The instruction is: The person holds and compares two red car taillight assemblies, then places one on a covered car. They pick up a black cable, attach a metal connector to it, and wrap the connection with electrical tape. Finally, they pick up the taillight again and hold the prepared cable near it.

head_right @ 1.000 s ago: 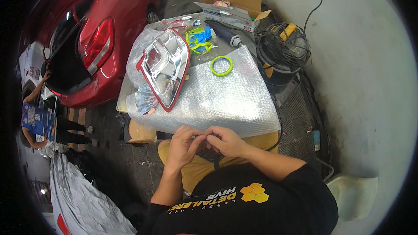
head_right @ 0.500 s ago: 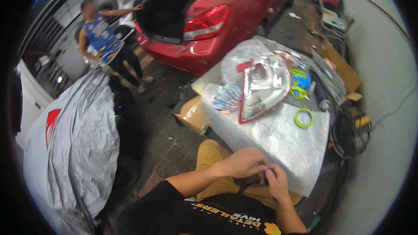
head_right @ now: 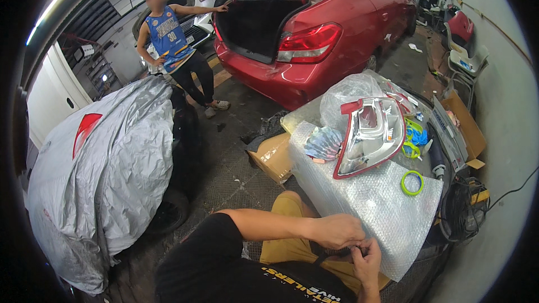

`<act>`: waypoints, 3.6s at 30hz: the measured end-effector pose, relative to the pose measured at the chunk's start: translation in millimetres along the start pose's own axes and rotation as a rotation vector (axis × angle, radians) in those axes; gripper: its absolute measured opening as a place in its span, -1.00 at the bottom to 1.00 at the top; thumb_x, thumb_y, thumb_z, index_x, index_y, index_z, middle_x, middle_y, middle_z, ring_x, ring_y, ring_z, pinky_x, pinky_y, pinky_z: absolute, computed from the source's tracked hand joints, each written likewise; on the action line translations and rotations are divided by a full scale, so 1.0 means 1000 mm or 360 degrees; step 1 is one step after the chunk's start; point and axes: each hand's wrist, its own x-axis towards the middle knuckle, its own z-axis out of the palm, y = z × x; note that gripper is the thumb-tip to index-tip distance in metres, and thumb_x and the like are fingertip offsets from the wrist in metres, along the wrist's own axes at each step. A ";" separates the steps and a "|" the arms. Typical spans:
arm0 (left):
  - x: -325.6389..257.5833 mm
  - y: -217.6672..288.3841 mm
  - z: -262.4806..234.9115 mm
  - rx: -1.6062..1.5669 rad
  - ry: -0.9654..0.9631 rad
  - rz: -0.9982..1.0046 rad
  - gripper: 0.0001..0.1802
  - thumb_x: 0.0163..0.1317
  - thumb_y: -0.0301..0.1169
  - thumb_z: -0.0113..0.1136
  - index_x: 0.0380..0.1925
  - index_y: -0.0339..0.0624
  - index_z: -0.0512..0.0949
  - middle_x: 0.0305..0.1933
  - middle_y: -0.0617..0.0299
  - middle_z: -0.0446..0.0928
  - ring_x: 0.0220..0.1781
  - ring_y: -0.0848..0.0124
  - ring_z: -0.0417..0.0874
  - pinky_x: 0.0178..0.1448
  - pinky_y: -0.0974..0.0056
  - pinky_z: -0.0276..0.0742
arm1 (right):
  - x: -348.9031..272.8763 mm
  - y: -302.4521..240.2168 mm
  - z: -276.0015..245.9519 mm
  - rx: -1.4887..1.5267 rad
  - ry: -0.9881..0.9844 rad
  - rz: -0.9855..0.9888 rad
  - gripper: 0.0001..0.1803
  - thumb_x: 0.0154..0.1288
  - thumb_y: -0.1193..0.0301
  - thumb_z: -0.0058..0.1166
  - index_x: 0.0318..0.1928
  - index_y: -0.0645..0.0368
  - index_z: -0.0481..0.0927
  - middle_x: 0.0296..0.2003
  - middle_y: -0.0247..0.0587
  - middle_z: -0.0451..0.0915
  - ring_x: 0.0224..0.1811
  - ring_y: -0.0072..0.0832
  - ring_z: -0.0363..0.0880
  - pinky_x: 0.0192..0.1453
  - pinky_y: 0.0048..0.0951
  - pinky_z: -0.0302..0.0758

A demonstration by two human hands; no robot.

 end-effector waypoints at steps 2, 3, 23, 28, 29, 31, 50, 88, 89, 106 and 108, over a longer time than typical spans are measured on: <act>0.000 0.000 0.001 -0.0040 0.0049 -0.0007 -0.70 0.40 -0.25 0.13 -0.45 -0.21 0.48 -0.42 -0.01 0.50 -0.23 -0.07 0.54 -0.09 -0.05 0.42 | 0.001 -0.003 0.004 0.0028 0.0027 -0.0021 -0.89 0.41 0.59 0.09 -0.16 0.18 0.44 -0.39 -0.35 0.55 -0.49 -0.67 0.48 -0.45 -0.62 0.46; 0.000 0.000 0.001 -0.0064 0.0066 -0.0005 -0.69 0.41 -0.25 0.12 -0.47 -0.21 0.48 -0.43 -0.01 0.50 -0.23 -0.07 0.54 -0.09 -0.05 0.41 | 0.001 -0.007 0.004 0.0042 0.0017 -0.0013 -0.90 0.42 0.60 0.10 -0.16 0.21 0.45 -0.39 -0.33 0.55 -0.49 -0.67 0.49 -0.45 -0.62 0.45; 0.020 0.009 0.062 -0.1331 0.0275 -0.0517 -0.25 0.50 -0.31 0.16 0.51 -0.31 0.04 0.40 -0.06 0.31 0.43 0.15 0.39 0.47 0.10 0.36 | 0.027 -0.062 -0.004 0.0375 0.0413 -0.0158 -0.86 0.51 0.37 0.07 -0.16 0.18 0.50 -0.33 -0.34 0.53 -0.32 -0.57 0.51 -0.21 -0.52 0.48; 0.057 0.020 0.090 -0.1553 0.1047 -0.0573 -0.49 0.50 -0.54 0.00 0.39 -0.35 0.18 0.28 -0.05 0.41 0.31 0.32 0.47 0.40 0.23 0.43 | 0.049 -0.083 -0.007 0.0113 0.0477 -0.0271 -0.82 0.45 0.39 0.18 -0.11 0.25 0.59 -0.21 -0.35 0.59 -0.12 -0.63 0.51 -0.02 -0.53 0.48; 0.060 0.020 0.094 -0.1832 0.1107 -0.0581 -0.62 0.53 -0.52 -0.02 0.29 -0.30 0.27 0.20 0.05 0.44 0.26 0.39 0.48 0.33 0.28 0.48 | 0.054 -0.085 -0.014 -0.0037 0.0447 -0.0401 -0.83 0.45 0.39 0.19 -0.11 0.24 0.58 -0.22 -0.34 0.59 -0.13 -0.62 0.52 -0.01 -0.51 0.48; 0.064 0.027 0.084 -0.2009 0.0942 -0.0565 -0.76 0.60 -0.41 -0.05 0.16 -0.24 0.36 -0.07 0.24 0.48 -0.16 0.55 0.53 -0.05 0.36 0.55 | 0.060 -0.098 -0.032 -0.0161 0.0329 -0.0447 -0.84 0.44 0.39 0.19 -0.12 0.23 0.58 -0.23 -0.35 0.59 -0.15 -0.61 0.52 0.01 -0.48 0.47; 0.057 0.043 0.075 -0.1996 0.0536 -0.0592 -0.56 0.50 -0.34 -0.09 0.30 -0.28 0.24 -0.11 0.17 0.41 -0.29 0.52 0.41 -0.37 0.43 0.45 | 0.057 -0.098 -0.083 0.0021 -0.0128 -0.0253 -0.79 0.44 0.32 0.23 -0.14 0.23 0.64 -0.19 -0.35 0.65 -0.10 -0.60 0.56 0.06 -0.46 0.50; 0.055 0.031 0.119 -0.1960 0.0363 -0.0811 -0.54 0.53 -0.25 -0.04 0.32 -0.15 0.23 -0.18 0.31 0.41 -0.42 0.60 0.36 -0.41 0.48 0.31 | 0.033 -0.052 -0.113 0.0325 -0.0052 -0.0168 -0.84 0.40 0.41 0.28 -0.21 0.27 0.66 -0.18 -0.24 0.73 -0.11 -0.55 0.64 0.06 -0.42 0.55; 0.054 0.028 0.120 -0.1949 0.0342 -0.0819 -0.54 0.53 -0.25 -0.04 0.33 -0.14 0.23 -0.18 0.31 0.41 -0.42 0.60 0.36 -0.41 0.48 0.31 | 0.032 -0.052 -0.112 0.0288 -0.0020 -0.0152 -0.83 0.40 0.40 0.29 -0.22 0.27 0.66 -0.20 -0.26 0.73 -0.12 -0.56 0.64 0.04 -0.44 0.54; 0.045 0.028 0.111 -0.1894 0.0131 -0.0747 -0.59 0.59 -0.25 -0.06 0.29 -0.20 0.26 -0.16 0.26 0.41 -0.37 0.54 0.40 -0.35 0.41 0.37 | 0.023 -0.062 -0.109 0.0035 0.0049 -0.0156 -0.86 0.39 0.44 0.28 -0.23 0.29 0.69 -0.29 -0.30 0.71 -0.22 -0.61 0.62 -0.06 -0.51 0.53; 0.045 0.030 0.107 -0.2061 0.0112 -0.0779 -0.62 0.59 -0.24 -0.05 0.26 -0.20 0.28 -0.16 0.25 0.42 -0.38 0.52 0.41 -0.36 0.41 0.37 | 0.024 -0.065 -0.111 0.0041 -0.0020 -0.0179 -0.85 0.40 0.44 0.27 -0.21 0.31 0.71 -0.27 -0.27 0.72 -0.18 -0.60 0.63 -0.02 -0.50 0.53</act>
